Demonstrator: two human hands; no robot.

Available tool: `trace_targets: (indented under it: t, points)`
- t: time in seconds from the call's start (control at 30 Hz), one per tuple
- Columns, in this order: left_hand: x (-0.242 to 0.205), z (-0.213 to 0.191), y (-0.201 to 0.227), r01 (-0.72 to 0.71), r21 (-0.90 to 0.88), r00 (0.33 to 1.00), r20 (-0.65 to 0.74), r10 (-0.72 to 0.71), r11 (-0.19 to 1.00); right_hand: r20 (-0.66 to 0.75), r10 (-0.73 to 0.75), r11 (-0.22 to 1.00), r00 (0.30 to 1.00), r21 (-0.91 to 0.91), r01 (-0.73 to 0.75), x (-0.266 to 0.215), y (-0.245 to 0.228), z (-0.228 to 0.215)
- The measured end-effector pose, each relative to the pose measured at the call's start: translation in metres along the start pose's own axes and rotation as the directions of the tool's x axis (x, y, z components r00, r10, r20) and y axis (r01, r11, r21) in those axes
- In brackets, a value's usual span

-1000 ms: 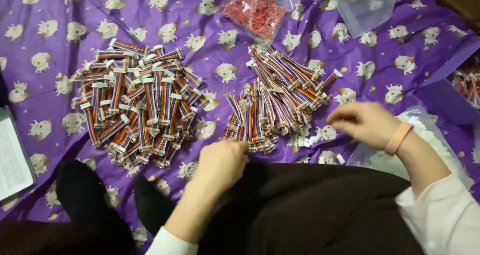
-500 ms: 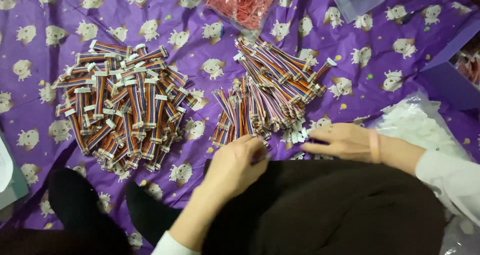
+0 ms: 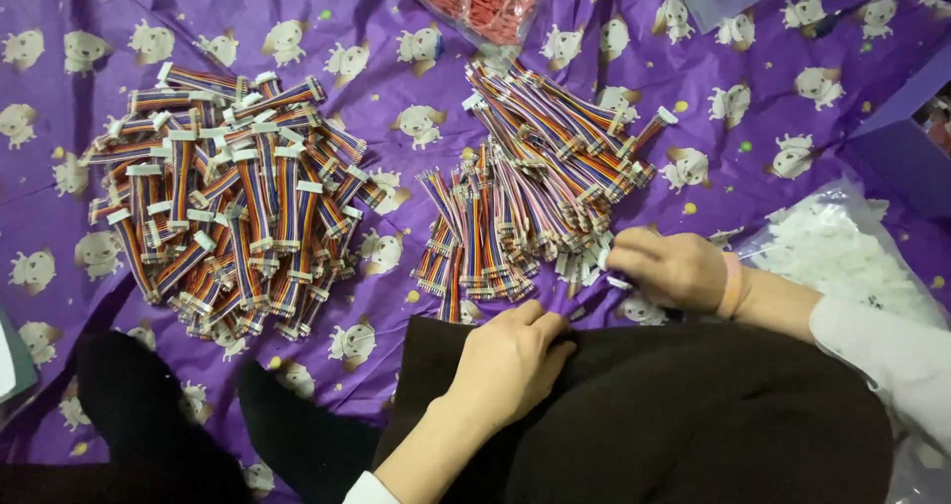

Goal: Assembling small ribbon cables by manually attaching plastic connectors to the ends.

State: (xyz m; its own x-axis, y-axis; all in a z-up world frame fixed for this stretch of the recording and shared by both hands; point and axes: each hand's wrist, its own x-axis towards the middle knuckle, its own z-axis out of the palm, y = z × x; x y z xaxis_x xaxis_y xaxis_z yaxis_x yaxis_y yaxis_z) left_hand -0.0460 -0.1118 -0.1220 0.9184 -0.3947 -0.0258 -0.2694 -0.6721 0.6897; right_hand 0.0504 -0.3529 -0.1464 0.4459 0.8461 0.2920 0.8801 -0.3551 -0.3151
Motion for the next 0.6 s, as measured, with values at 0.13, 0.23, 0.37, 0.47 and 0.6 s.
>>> trace_targets:
  t: [0.13,0.23,0.37,0.47,0.6]
  points:
    - [-0.001,0.001,0.0,-0.001,-0.008,1.0,-0.01,0.001,1.0,-0.067,0.218,0.975,0.974,0.06,-0.214,-0.003,0.0,0.004]
    - [-0.003,0.002,0.001,-0.012,-0.031,0.997,-0.074,0.01,0.999,-0.173,0.314,0.947,0.933,0.127,-0.295,0.001,0.001,0.003]
    - [-0.006,0.007,0.0,-0.005,-0.029,0.991,-0.133,0.001,1.0,-0.059,0.14,0.982,0.988,-0.122,-0.146,0.003,0.002,0.009]
    - [-0.008,0.008,0.0,0.008,-0.069,0.987,-0.162,-0.019,0.998,0.0,0.003,0.986,1.0,-0.164,-0.003,0.014,-0.001,0.012]
    - [-0.007,0.006,-0.001,-0.004,-0.081,0.982,-0.188,-0.011,0.997,-0.025,-0.158,0.974,0.987,-0.171,0.151,0.035,-0.004,0.013]
